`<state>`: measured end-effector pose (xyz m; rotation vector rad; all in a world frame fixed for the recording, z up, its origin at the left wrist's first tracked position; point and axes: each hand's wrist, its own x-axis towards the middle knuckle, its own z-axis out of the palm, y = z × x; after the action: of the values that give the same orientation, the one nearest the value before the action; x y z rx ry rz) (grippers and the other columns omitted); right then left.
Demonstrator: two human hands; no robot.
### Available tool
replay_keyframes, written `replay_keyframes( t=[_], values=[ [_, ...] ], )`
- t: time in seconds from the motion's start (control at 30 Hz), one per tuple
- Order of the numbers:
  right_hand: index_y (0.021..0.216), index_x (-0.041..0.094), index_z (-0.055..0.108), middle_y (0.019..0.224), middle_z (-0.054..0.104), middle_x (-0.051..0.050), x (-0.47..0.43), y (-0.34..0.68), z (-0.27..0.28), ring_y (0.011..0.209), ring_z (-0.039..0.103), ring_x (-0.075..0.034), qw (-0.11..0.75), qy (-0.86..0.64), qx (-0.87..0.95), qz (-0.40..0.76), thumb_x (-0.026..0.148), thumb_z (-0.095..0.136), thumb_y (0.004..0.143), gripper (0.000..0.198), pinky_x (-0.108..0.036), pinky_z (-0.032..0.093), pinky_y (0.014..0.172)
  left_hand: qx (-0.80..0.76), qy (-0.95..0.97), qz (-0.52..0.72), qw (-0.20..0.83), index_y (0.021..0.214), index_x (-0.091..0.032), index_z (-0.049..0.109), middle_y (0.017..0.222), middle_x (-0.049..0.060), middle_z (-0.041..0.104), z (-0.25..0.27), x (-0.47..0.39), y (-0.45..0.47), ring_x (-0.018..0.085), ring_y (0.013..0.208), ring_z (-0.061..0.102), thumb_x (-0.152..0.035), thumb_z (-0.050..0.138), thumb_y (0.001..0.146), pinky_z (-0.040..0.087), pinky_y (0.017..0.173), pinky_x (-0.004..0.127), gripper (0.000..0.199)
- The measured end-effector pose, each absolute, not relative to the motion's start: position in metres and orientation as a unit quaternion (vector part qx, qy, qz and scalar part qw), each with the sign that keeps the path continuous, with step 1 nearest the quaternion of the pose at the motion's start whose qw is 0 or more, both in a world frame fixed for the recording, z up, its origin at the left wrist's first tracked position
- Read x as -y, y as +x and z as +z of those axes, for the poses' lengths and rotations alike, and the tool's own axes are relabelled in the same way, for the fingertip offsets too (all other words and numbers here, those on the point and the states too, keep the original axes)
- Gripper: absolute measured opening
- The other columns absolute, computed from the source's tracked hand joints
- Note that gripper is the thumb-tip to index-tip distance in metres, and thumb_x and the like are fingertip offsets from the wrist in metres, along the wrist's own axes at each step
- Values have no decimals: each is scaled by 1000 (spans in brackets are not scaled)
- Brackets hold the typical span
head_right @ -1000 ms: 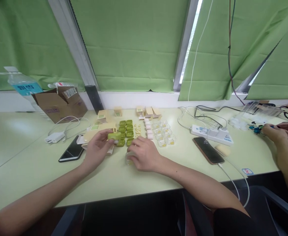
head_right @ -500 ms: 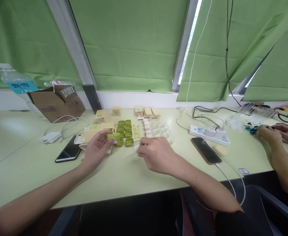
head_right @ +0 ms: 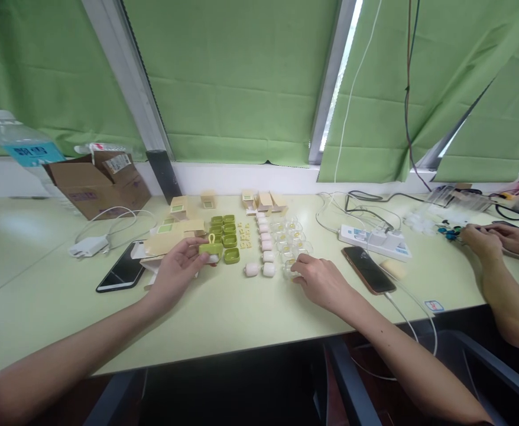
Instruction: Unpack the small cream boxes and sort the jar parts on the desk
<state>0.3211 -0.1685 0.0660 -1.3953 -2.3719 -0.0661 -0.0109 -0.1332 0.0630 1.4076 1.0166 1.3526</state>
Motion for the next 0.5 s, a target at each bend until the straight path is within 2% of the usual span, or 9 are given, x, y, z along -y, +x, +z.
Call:
replay_keyframes(
  t=[0.07, 0.2, 0.27, 0.37, 0.5],
  values=[
    [90, 20, 72, 89, 70, -6, 166, 320, 79, 65, 64, -18, 217, -493, 842, -45, 9, 64, 89, 14, -30, 42, 59, -416, 565, 540, 465, 106, -19, 60, 98, 7, 74, 62, 134, -11, 20, 82, 72, -55, 85, 75, 61, 86, 41, 53],
    [86, 20, 68, 82, 68, -4, 158, 315, 117, 66, 63, -17, 382, -435, 806, -120, 9, 57, 92, 17, -29, 47, 59, -411, 547, 544, 486, 102, -19, 60, 98, 6, 74, 62, 133, -8, 18, 80, 70, -55, 88, 72, 60, 80, 36, 55],
    [88, 20, 67, 81, 68, -4, 153, 304, 128, 64, 62, -16, 425, -391, 802, -151, 9, 57, 92, 15, -29, 48, 58, -405, 536, 546, 501, 100, -18, 60, 93, 3, 73, 63, 132, -6, 16, 77, 69, -55, 89, 70, 58, 77, 33, 56],
    [102, 19, 68, 93, 73, -7, 145, 275, 124, 79, 69, -20, 413, -311, 836, -185, 13, 61, 93, 12, -29, 52, 62, -396, 525, 533, 533, 96, -17, 59, 84, 1, 71, 67, 131, -1, 13, 69, 66, -55, 91, 67, 55, 72, 29, 57],
    [122, 14, 64, 113, 73, -15, 134, 231, 95, 97, 70, -26, 360, -256, 866, -232, 31, 63, 99, 30, -33, 55, 64, -383, 500, 516, 580, 90, -16, 58, 78, 1, 70, 72, 131, 10, 12, 65, 63, -58, 90, 67, 51, 63, 26, 57]
  ],
)
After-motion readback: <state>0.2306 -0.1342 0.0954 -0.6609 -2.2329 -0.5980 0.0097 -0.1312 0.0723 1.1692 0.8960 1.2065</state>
